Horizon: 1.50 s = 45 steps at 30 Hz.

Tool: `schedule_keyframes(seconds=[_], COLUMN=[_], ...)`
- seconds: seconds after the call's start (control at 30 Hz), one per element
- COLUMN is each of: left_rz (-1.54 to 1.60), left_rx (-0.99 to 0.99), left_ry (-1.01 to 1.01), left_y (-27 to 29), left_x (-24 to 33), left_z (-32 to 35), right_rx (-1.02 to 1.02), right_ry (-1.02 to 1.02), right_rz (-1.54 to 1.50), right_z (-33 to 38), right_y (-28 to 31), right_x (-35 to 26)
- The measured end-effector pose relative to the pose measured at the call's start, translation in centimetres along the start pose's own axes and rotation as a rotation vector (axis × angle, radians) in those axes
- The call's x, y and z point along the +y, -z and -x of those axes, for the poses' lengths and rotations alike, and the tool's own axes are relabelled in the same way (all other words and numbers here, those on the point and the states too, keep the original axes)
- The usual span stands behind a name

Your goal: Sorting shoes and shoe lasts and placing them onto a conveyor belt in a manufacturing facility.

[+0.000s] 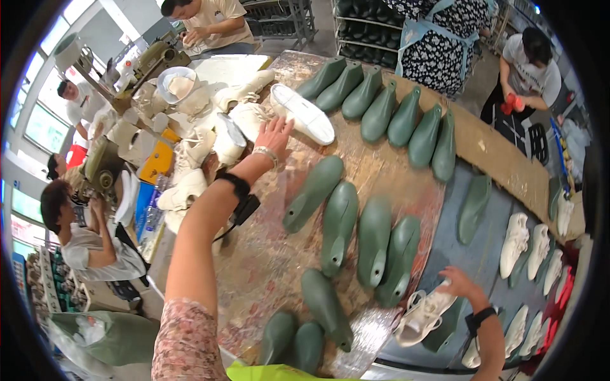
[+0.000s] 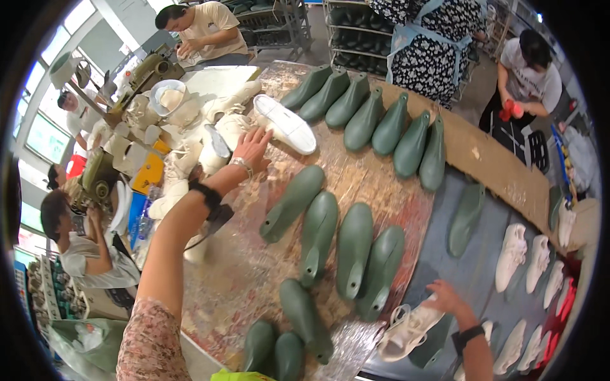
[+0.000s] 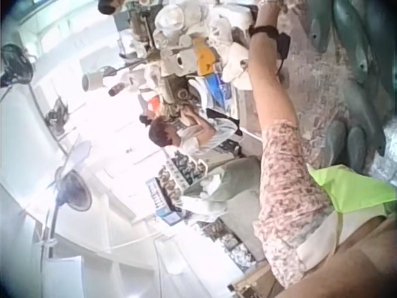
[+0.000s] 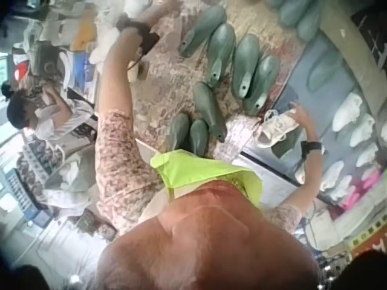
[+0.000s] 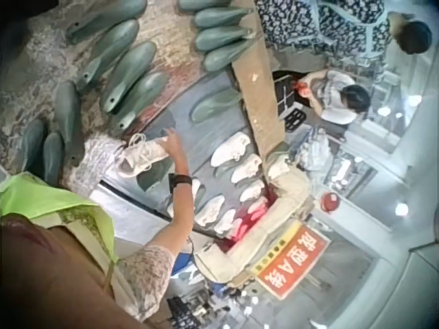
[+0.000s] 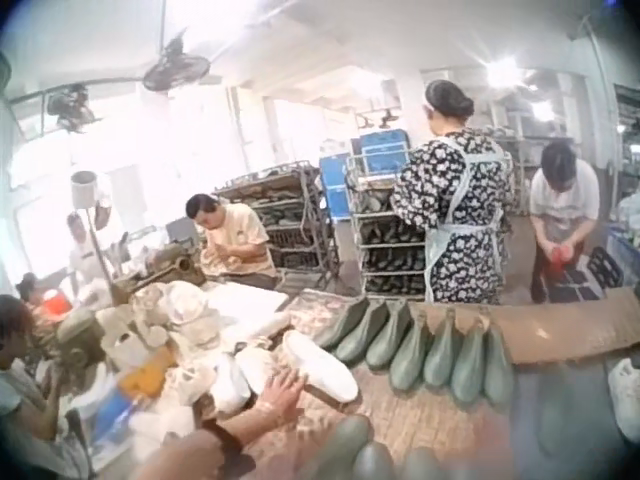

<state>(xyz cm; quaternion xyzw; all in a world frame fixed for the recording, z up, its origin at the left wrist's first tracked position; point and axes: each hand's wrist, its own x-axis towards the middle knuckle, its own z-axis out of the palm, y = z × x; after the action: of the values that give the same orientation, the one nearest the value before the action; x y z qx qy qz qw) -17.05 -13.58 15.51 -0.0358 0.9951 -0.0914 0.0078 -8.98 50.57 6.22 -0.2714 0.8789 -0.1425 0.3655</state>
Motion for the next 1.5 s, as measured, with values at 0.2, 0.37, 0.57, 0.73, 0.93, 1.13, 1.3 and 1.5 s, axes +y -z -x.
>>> schedule_keyframes(seconds=[0.2, 0.37, 0.57, 0.73, 0.93, 1.13, 1.3, 1.5], left_rz=[-0.277, -0.218, -0.25, -0.317, 0.312, 0.546, 0.701, 0.827], left_rx=[0.12, 0.171, 0.103, -0.153, 0.488, -0.042, -0.391, -0.432], left_ry=[-0.22, -0.351, -0.925, -1.193, -0.95, -0.949, -0.727, -0.552], left_y=[-5.9, 0.9, 14.2, 21.1, 21.9, 13.8, 9.7, 8.0], left_x=[1.8, 6.0, 17.5, 21.9, 19.7, 18.6, 16.9, 14.2], left_z=[-6.9, -6.1, 5.0, 10.9, 12.5, 20.7, 26.7, 30.5], right_rx=[0.355, 0.414, 0.789, 0.9, 0.732, 0.949, 0.974, 0.716], right_ry=[-0.101, 0.033, 0.342, 0.206, 0.034, 0.254, -0.184, -0.233], right_rz=[-0.271, -0.467, -0.101, -0.342, -1.942, -2.374, -2.248, -2.302], right_z=[2.3, 3.7, 1.8, 0.8, 3.7, -6.1, -11.7, -6.3], right_y=[6.7, 8.6, 10.1, 5.7, 3.2, 2.3, 2.2, 4.5], right_x=[-11.0, -16.1, -26.2, -28.8, -15.1, -6.1, -3.8, -1.3])
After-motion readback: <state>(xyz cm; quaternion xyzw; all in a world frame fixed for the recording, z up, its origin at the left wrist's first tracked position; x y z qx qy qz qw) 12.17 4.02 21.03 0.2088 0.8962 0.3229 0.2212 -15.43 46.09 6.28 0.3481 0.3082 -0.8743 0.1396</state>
